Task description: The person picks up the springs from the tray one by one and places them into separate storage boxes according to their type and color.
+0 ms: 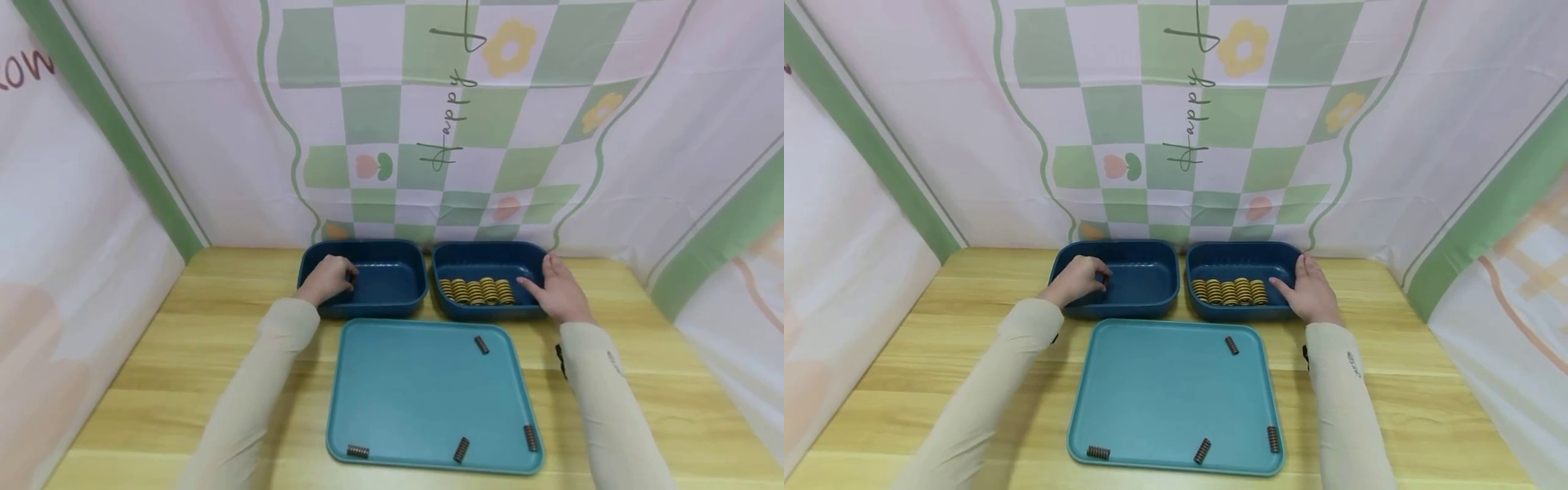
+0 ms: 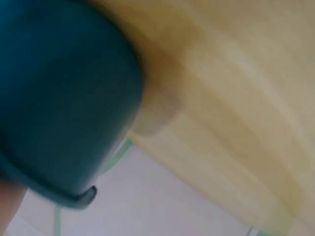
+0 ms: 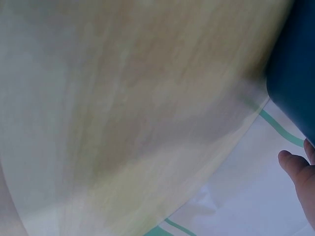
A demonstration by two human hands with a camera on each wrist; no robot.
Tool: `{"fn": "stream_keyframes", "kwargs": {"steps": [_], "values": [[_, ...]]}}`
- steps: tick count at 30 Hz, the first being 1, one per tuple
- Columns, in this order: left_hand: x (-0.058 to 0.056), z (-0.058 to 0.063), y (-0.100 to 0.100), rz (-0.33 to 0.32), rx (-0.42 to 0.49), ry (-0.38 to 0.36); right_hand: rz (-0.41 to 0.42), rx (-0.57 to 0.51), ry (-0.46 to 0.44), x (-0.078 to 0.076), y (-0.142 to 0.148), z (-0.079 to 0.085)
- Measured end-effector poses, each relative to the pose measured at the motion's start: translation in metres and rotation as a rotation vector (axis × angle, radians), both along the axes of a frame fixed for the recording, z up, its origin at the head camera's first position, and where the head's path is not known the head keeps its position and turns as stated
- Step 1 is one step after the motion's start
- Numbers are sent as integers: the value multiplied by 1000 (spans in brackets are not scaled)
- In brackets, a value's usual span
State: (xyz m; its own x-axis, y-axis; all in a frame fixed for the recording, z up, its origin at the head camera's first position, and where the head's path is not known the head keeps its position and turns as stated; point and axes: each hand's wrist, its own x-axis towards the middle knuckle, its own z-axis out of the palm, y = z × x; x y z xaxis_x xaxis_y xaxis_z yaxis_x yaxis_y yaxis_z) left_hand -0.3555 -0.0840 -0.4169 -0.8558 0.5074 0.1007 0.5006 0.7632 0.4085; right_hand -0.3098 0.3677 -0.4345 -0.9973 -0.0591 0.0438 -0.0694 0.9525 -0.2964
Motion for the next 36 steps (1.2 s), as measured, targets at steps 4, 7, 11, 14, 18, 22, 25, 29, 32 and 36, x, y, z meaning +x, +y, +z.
{"fn": "stream_keyframes", "kwargs": {"steps": [4,7,11,14,18,22,25,29,32,36], "values": [[-4,-8,-3,-20,-114,22,0,2,-1,0,-1,1],[-6,-12,-3,-19,-158,25,0,4,-3,-1,-1,1],[-8,-16,-3,-6,-199,16,-3,4,-8,-2,-1,-1],[-9,-17,-3,0,-204,13,-7,-1,-8,-3,1,-2],[-9,-16,-1,-1,-204,-3,-7,-5,1,-2,3,-3],[-8,-15,0,-5,-210,-20,-5,-1,4,-1,3,-4],[-6,-12,-1,-9,-216,-17,-4,0,3,0,1,-3],[-4,-4,-2,-19,-223,12,-3,-6,10,2,-1,-2],[-3,4,-4,-40,-225,57,-4,-11,11,3,-1,0],[5,15,-6,-113,-214,123,-11,-18,4,4,0,3]]}}
